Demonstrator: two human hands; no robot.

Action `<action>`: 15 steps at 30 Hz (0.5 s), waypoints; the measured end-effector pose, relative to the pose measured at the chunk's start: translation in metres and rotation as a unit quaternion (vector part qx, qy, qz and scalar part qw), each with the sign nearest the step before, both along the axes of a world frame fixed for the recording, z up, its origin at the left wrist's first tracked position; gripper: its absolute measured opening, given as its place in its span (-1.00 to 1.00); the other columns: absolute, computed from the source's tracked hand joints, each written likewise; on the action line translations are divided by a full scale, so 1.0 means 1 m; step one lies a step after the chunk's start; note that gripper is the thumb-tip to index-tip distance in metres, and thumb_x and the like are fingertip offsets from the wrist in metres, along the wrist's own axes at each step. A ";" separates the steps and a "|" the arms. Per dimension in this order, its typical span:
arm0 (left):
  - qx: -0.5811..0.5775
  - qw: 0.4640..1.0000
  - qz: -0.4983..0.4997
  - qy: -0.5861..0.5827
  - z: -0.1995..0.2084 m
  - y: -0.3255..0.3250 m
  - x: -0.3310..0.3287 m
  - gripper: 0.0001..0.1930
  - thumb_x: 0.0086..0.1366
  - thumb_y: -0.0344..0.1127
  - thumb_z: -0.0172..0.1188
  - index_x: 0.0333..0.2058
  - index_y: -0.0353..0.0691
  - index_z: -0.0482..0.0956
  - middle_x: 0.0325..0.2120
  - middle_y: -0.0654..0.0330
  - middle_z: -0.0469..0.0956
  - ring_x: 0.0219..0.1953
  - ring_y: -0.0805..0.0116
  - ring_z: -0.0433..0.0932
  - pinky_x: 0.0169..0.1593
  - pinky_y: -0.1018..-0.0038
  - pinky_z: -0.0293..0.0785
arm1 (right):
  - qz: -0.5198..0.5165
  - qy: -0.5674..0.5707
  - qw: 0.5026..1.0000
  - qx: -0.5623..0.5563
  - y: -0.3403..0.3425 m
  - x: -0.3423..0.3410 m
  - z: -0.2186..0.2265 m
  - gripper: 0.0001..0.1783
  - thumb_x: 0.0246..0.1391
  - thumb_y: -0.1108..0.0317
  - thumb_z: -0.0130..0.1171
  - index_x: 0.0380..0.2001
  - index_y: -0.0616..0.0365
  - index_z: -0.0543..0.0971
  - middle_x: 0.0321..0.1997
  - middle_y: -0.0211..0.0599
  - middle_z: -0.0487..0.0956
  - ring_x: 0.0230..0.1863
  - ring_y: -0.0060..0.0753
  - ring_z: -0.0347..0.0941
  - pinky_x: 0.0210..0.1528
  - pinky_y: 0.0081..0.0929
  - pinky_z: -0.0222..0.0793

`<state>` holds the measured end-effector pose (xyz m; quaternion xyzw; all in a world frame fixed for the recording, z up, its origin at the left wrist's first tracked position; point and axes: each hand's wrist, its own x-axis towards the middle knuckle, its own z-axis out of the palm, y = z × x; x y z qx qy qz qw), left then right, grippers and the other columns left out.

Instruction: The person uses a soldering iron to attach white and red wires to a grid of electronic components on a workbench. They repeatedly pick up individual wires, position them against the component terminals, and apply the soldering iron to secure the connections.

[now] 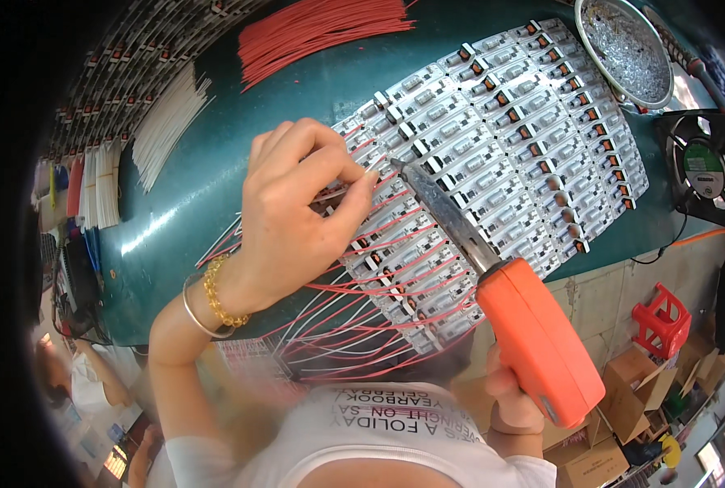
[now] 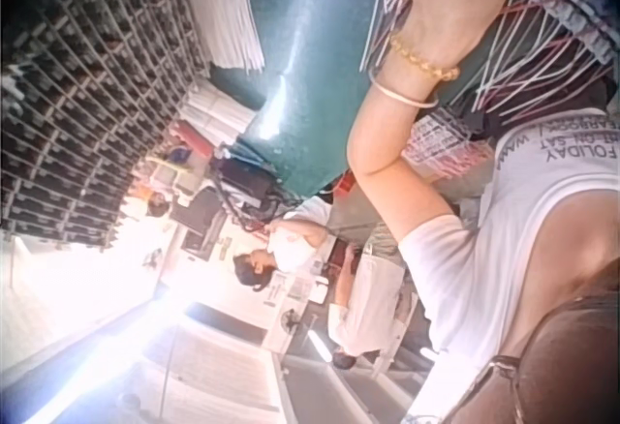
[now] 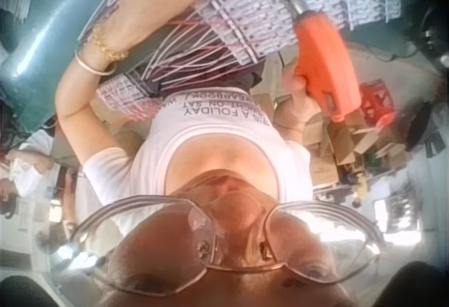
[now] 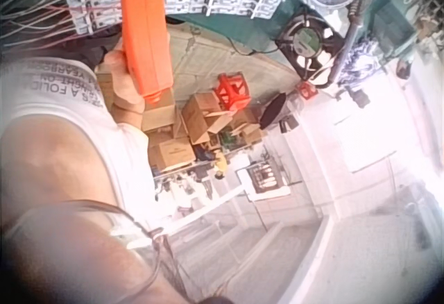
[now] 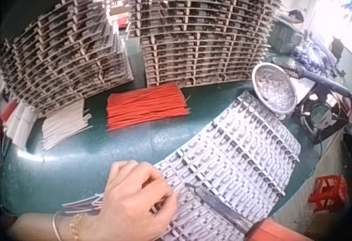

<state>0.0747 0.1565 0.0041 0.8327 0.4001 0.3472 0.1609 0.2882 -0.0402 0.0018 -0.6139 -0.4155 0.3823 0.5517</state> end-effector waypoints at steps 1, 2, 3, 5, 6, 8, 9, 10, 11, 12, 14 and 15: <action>0.001 1.000 0.002 0.000 0.000 0.000 0.000 -0.87 -0.05 -0.49 0.35 -0.58 -0.22 0.54 -0.49 0.26 0.44 -0.41 0.27 0.40 -0.25 0.37 0.22 | 0.008 -0.013 1.000 -0.002 0.000 0.001 -0.001 -0.14 0.06 -0.19 0.25 -0.03 0.53 0.34 -0.77 -0.51 0.33 -0.79 -0.66 0.20 -0.66 -0.64 0.17; 0.002 1.000 0.002 -0.002 0.000 0.000 0.000 -0.87 -0.05 -0.49 0.35 -0.58 -0.22 0.54 -0.49 0.26 0.44 -0.41 0.27 0.40 -0.25 0.37 0.22 | 0.008 -0.014 1.000 0.001 0.000 0.000 -0.001 -0.14 0.06 -0.19 0.25 -0.02 0.53 0.34 -0.77 -0.51 0.32 -0.79 -0.66 0.19 -0.67 -0.64 0.17; 0.003 1.000 0.002 -0.003 -0.002 0.001 0.000 -0.87 -0.05 -0.49 0.35 -0.58 -0.22 0.54 -0.49 0.26 0.44 -0.40 0.27 0.40 -0.25 0.37 0.22 | 0.008 -0.015 1.000 0.004 0.001 0.000 0.000 -0.14 0.07 -0.19 0.24 -0.02 0.53 0.34 -0.77 -0.51 0.32 -0.80 -0.66 0.19 -0.67 -0.64 0.16; 0.007 1.000 0.001 -0.006 -0.003 0.001 0.002 -0.87 -0.04 -0.49 0.35 -0.58 -0.22 0.53 -0.49 0.25 0.44 -0.40 0.27 0.40 -0.25 0.37 0.22 | -0.006 0.008 1.000 0.022 0.004 -0.003 0.005 -0.15 0.08 -0.19 0.23 -0.01 0.53 0.34 -0.77 -0.51 0.32 -0.80 -0.66 0.17 -0.68 -0.64 0.14; 0.005 1.000 0.000 -0.003 -0.002 0.000 0.002 -0.87 -0.04 -0.49 0.35 -0.58 -0.22 0.53 -0.49 0.25 0.44 -0.40 0.27 0.40 -0.25 0.37 0.22 | -0.020 0.002 1.000 0.019 0.004 -0.005 0.006 -0.14 0.09 -0.19 0.22 0.00 0.53 0.33 -0.77 -0.51 0.32 -0.80 -0.66 0.17 -0.68 -0.64 0.13; 0.001 1.000 0.000 0.002 0.000 0.000 0.002 -0.87 -0.04 -0.49 0.35 -0.58 -0.22 0.53 -0.49 0.25 0.44 -0.40 0.27 0.40 -0.24 0.37 0.22 | -0.050 0.015 0.999 0.006 0.003 -0.009 0.006 -0.13 0.09 -0.20 0.21 0.02 0.54 0.33 -0.77 -0.51 0.31 -0.80 -0.66 0.17 -0.68 -0.65 0.13; 0.001 1.000 0.002 0.002 0.001 0.000 0.001 -0.86 -0.04 -0.49 0.35 -0.58 -0.22 0.53 -0.49 0.25 0.44 -0.41 0.26 0.40 -0.25 0.37 0.23 | -0.065 0.035 0.997 -0.003 0.001 -0.008 0.005 -0.12 0.09 -0.20 0.21 0.02 0.54 0.32 -0.77 -0.51 0.31 -0.80 -0.66 0.17 -0.68 -0.65 0.13; 0.002 1.000 0.004 0.003 0.001 0.000 0.001 -0.86 -0.04 -0.48 0.35 -0.59 -0.22 0.52 -0.49 0.26 0.44 -0.41 0.26 0.40 -0.25 0.36 0.23 | -0.082 0.081 0.993 -0.016 -0.006 -0.004 0.000 -0.11 0.09 -0.21 0.20 0.03 0.55 0.32 -0.77 -0.51 0.31 -0.80 -0.66 0.17 -0.68 -0.65 0.13; 0.003 1.000 0.005 0.003 0.001 0.000 0.001 -0.86 -0.05 -0.48 0.36 -0.59 -0.22 0.52 -0.50 0.26 0.43 -0.41 0.26 0.40 -0.26 0.36 0.23 | -0.085 0.097 0.992 -0.019 -0.008 -0.002 -0.002 -0.11 0.09 -0.21 0.20 0.04 0.55 0.32 -0.77 -0.51 0.31 -0.80 -0.66 0.17 -0.68 -0.65 0.13; 0.000 1.000 0.002 0.005 0.000 0.000 0.000 -0.86 -0.05 -0.49 0.36 -0.58 -0.23 0.53 -0.48 0.26 0.44 -0.41 0.26 0.40 -0.25 0.37 0.24 | -0.087 0.112 0.990 -0.022 -0.009 0.000 -0.004 -0.10 0.09 -0.21 0.20 0.04 0.55 0.32 -0.77 -0.51 0.31 -0.80 -0.66 0.17 -0.68 -0.65 0.13; -0.005 1.000 -0.006 0.011 0.001 0.001 -0.002 -0.87 -0.05 -0.49 0.36 -0.57 -0.23 0.54 -0.46 0.25 0.46 -0.40 0.26 0.41 -0.25 0.37 0.25 | -0.066 0.083 0.994 -0.010 -0.007 -0.001 -0.002 -0.10 0.09 -0.22 0.20 0.05 0.55 0.31 -0.77 -0.51 0.31 -0.80 -0.66 0.17 -0.68 -0.65 0.14; 0.019 1.000 -0.007 0.004 0.002 0.001 -0.002 -0.87 -0.05 -0.49 0.37 -0.57 -0.23 0.55 -0.47 0.25 0.47 -0.39 0.26 0.41 -0.24 0.38 0.26 | -0.060 0.070 0.996 -0.004 -0.003 -0.003 0.001 -0.10 0.10 -0.22 0.20 0.05 0.55 0.31 -0.77 -0.51 0.31 -0.80 -0.66 0.17 -0.68 -0.65 0.15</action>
